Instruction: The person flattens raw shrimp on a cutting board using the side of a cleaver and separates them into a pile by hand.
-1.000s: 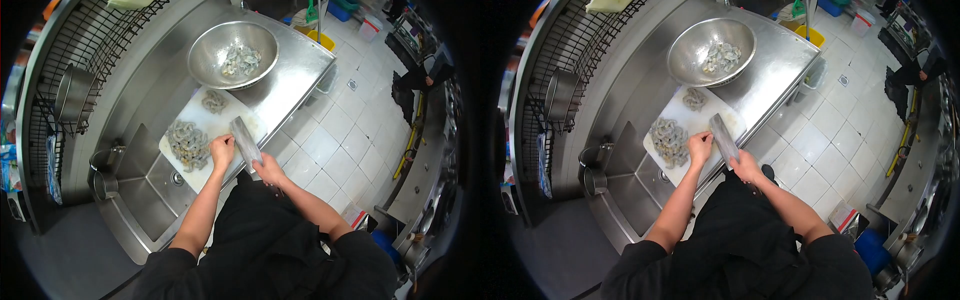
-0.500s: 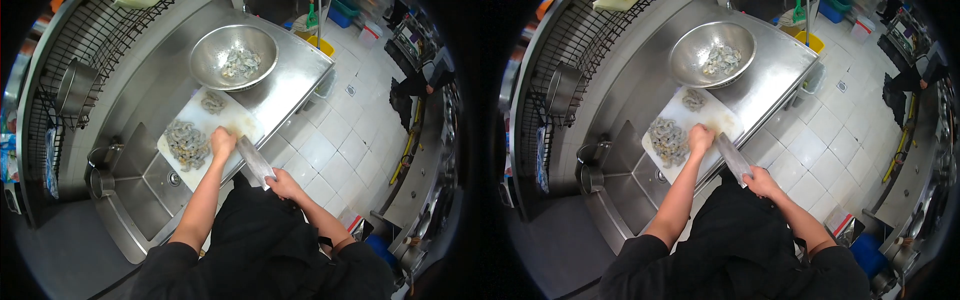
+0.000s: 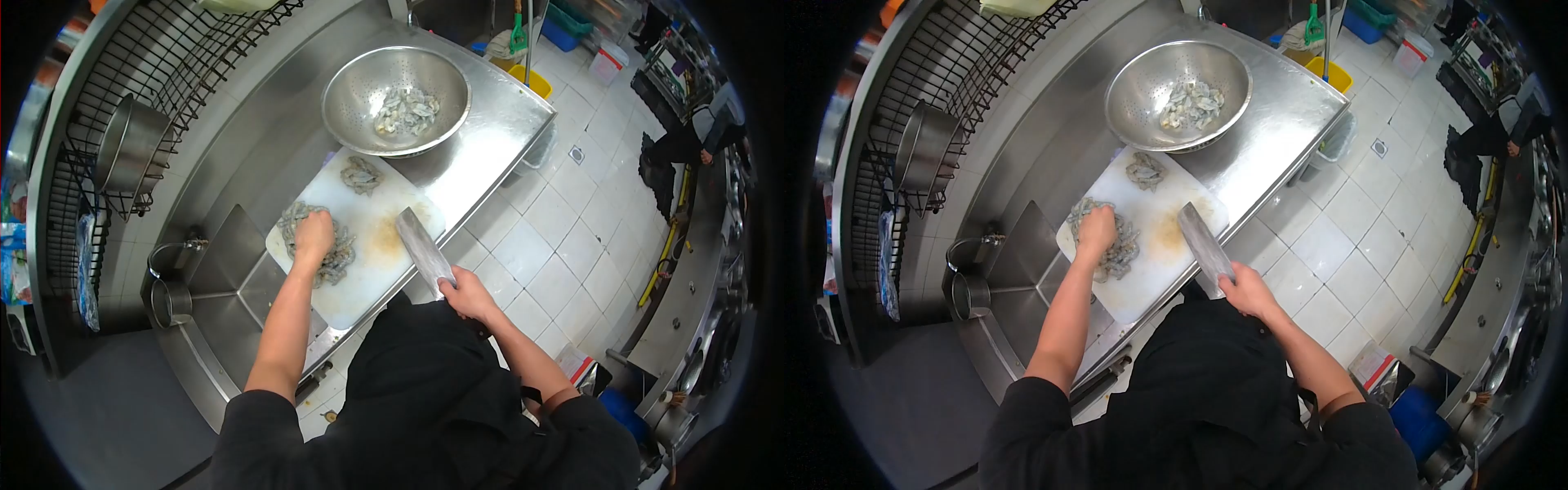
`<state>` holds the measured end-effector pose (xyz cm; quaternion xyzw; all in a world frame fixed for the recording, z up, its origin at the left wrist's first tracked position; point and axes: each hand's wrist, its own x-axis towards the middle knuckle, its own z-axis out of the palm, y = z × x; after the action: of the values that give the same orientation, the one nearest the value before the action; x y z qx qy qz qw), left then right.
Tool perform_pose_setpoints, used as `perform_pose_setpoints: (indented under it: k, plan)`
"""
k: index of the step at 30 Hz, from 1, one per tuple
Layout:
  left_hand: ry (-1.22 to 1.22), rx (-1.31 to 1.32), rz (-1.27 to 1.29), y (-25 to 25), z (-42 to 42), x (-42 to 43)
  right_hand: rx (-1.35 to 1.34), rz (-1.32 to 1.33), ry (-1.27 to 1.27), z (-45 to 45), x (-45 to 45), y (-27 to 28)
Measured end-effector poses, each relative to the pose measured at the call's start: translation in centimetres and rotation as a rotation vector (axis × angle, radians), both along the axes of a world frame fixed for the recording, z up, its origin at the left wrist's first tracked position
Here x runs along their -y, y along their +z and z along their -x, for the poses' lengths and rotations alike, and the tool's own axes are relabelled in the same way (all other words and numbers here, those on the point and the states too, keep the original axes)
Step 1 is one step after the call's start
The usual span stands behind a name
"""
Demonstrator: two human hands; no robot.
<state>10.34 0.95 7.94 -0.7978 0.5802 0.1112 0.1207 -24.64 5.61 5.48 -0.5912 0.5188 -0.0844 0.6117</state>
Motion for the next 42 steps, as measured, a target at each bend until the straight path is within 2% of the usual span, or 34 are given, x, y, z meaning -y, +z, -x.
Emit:
perform_pose_setpoints:
  k: [2, 4, 5, 7, 8, 10, 11, 14, 17, 24, 26, 30, 32, 38, 42]
  plan:
    - [-0.032, 0.004, 0.049, -1.0, -0.5, -0.6, 0.006, -0.007, 0.003, -0.6, 0.0, 0.0]
    - [0.020, -0.098, 0.255, -1.3, -0.4, -0.9, 0.011, -0.013, 0.016, -1.0, 0.1, -0.1]
    - [0.018, -0.101, 0.252, -1.5, 0.0, -1.1, 0.007, -0.016, 0.013, -1.2, 0.2, 0.0]
    - [0.159, -0.671, 0.553, -1.7, 2.0, -1.4, 0.027, -0.030, -0.030, -1.6, 0.2, 0.3]
    - [0.160, -0.672, 0.551, -2.8, 3.0, -1.5, 0.026, -0.033, -0.030, -1.7, 0.3, 0.2]
    - [0.180, -0.986, 0.554, -5.5, 5.2, -1.8, 0.036, -0.051, -0.066, -1.9, 0.5, 0.1]
    - [0.182, -0.986, 0.554, -6.1, 6.0, -2.3, 0.035, -0.052, -0.064, -2.0, 0.6, -0.1]
    - [0.030, -0.712, 0.603, -6.5, 7.7, -2.8, 0.030, -0.093, -0.080, -1.9, 1.0, -1.2]
    - [-0.061, -0.623, 0.662, -6.3, 7.9, -2.7, 0.125, -0.152, -0.123, -2.2, 1.5, -1.5]
    - [-0.103, -0.635, 0.658, -6.6, 8.2, -1.8, 0.153, -0.160, -0.094, -4.5, 3.2, -1.6]
    - [0.011, -0.694, 0.681, -6.9, 8.3, -1.9, 0.147, -0.130, -0.080, -4.4, 2.3, -1.6]
    - [0.032, -0.654, 0.679, -6.4, 8.8, -2.4, 0.081, -0.099, -0.013, -3.9, 0.5, -0.8]
    - [0.183, -0.708, 0.648, -6.4, 9.2, -2.7, 0.084, -0.083, -0.002, -4.0, 0.5, -1.3]
    - [0.396, -0.753, 0.552, -6.9, 9.7, -2.9, 0.093, -0.016, -0.034, -4.8, 0.2, -2.0]
    - [0.428, -0.741, 0.598, -8.5, 9.5, -3.0, 0.060, -0.003, 0.038, -2.8, -1.9, -1.2]
